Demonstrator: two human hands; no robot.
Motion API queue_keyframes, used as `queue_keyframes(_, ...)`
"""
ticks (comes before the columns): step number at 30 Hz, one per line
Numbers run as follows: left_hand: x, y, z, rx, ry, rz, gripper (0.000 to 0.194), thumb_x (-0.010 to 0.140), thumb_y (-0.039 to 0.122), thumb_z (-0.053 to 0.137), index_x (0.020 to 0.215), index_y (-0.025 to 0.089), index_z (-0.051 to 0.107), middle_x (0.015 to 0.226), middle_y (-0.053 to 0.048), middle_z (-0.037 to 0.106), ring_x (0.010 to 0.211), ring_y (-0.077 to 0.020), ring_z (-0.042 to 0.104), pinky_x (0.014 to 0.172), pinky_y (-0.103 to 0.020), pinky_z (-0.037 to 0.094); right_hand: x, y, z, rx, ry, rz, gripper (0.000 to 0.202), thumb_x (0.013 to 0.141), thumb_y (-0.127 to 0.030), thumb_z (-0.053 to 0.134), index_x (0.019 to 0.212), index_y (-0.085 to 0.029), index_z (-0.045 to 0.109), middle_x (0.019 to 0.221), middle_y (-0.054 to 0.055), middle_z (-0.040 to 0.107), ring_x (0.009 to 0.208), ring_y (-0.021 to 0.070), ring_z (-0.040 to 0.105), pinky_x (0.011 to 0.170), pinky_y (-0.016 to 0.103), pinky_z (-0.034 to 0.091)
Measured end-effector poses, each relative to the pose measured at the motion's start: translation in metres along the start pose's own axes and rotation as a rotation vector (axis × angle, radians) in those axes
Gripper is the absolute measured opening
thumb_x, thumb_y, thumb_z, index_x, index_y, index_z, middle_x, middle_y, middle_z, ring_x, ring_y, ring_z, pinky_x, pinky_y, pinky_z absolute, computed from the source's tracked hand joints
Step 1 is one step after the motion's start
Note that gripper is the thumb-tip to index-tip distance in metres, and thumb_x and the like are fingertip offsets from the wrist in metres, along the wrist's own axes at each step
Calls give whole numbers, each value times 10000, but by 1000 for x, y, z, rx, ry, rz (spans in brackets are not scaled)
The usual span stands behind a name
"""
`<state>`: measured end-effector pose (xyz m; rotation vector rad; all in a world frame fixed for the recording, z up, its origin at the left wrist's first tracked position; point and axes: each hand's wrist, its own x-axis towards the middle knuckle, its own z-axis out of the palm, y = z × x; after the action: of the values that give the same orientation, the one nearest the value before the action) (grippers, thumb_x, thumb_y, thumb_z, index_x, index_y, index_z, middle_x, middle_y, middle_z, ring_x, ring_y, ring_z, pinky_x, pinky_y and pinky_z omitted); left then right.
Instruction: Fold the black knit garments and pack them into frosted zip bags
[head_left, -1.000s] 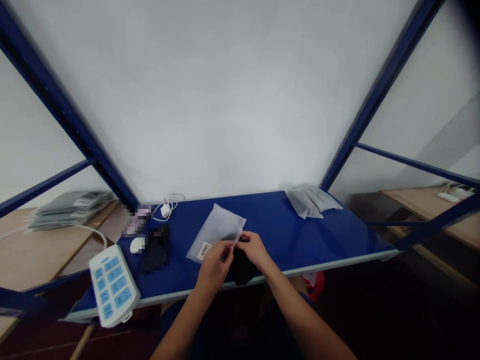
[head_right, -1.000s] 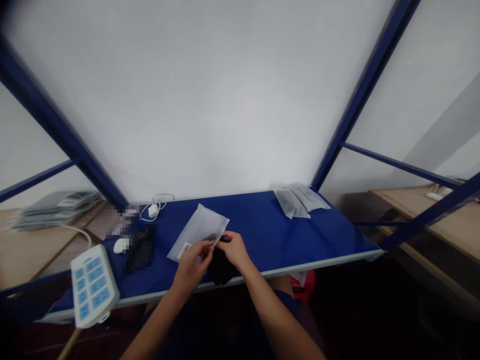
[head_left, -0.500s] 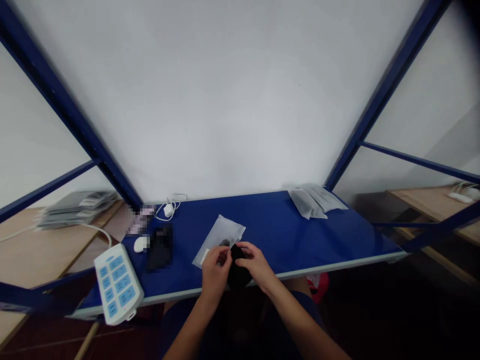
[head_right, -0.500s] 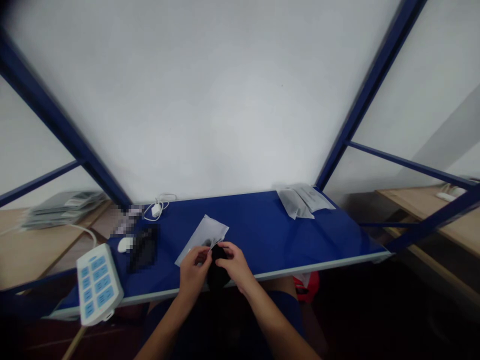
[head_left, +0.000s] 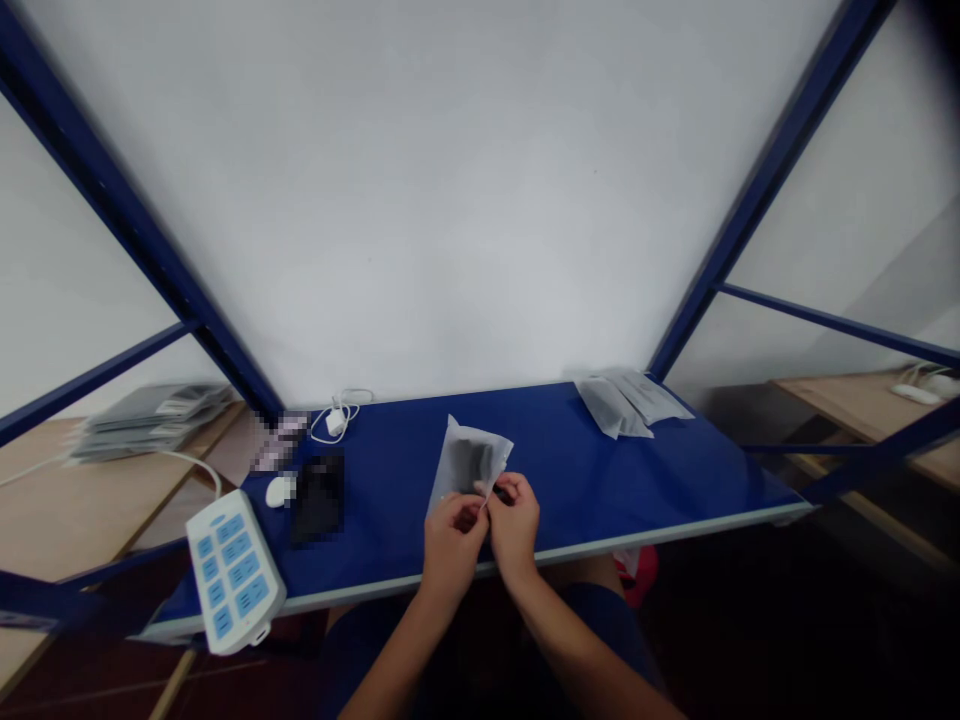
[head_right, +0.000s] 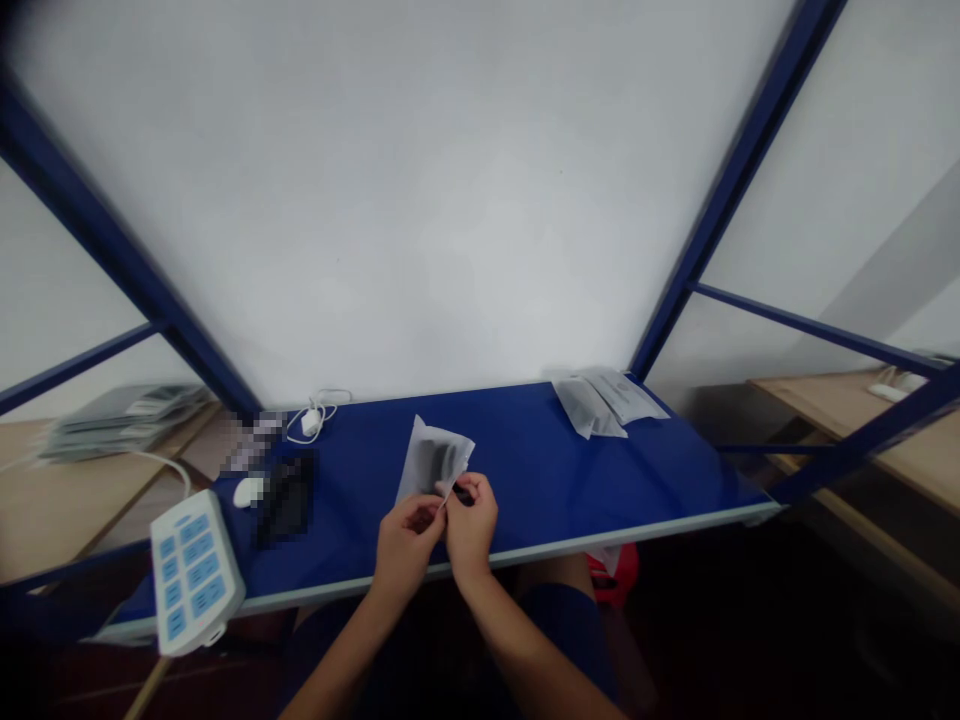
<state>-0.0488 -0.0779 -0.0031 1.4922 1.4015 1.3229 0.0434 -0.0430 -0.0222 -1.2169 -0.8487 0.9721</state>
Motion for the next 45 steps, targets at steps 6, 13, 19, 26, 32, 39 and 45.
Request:
queue_keyframes(6, 5, 3, -14, -293, 111, -176, 318, 763, 423, 734, 913, 146, 696, 715, -19, 656, 565, -124, 585, 541, -226, 490, -3, -31, -17, -414, -493, -245, 133, 828, -256, 618, 857, -226, 743, 920, 57, 756, 906, 227, 702, 859, 350, 525)
queue_keyframes(13, 23, 17, -52, -305, 94, -257, 390, 688, 444, 802, 919, 135, 741, 765, -45, 708, 627, -136, 605, 590, -222, 463, 4, -79, -48, -466, -503, -541, 238, 868, -210, 584, 1043, -240, 743, 1102, 77, 688, 992, 198, 654, 907, 335, 517)
queue_keyframes(19, 48, 25, -85, -116, -244, -224, 345, 773, 446, 726, 955, 153, 745, 829, -49, 730, 699, -153, 618, 641, -239, 454, 56, -88, -56, -463, -788, -461, 303, 862, -264, 636, 1158, -260, 701, 1228, 59, 672, 1155, 223, 605, 1036, 397, 447)
queue_keyframes(26, 76, 41, -102, 322, -378, 6, 261, 850, 410, 626, 912, 193, 757, 892, -55, 737, 799, -196, 646, 737, -296, 486, 52, -74, -50, -429, -788, -367, 169, 877, -339, 646, 937, -229, 759, 961, 31, 752, 916, 194, 680, 849, 308, 508)
queue_keyframes(32, 62, 75, -75, 582, -407, 281, 266, 863, 447, 643, 1014, 245, 729, 1046, -43, 695, 963, -207, 623, 858, -330, 466, 49, -63, -57, -445, -599, -375, 170, 860, -357, 664, 887, -221, 764, 900, 47, 759, 858, 205, 689, 815, 322, 517)
queue_keyframes(39, 43, 81, -30, 740, -344, 423, 160, 938, 328, 585, 936, 262, 731, 958, -14, 695, 886, -181, 603, 844, -355, 397, 35, -70, -70, -356, -689, -342, 203, 937, -331, 556, 995, -240, 728, 997, 37, 756, 930, 191, 697, 859, 315, 516)
queue_keyframes(45, 35, 83, -22, 706, -343, 497, 185, 943, 281, 568, 1038, 313, 723, 991, -5, 696, 933, -184, 584, 912, -393, 366, 23, -72, -84, -274, -615, -208, 235, 948, -362, 549, 1144, -235, 527, 955, 42, 756, 842, 183, 708, 737, 290, 516)
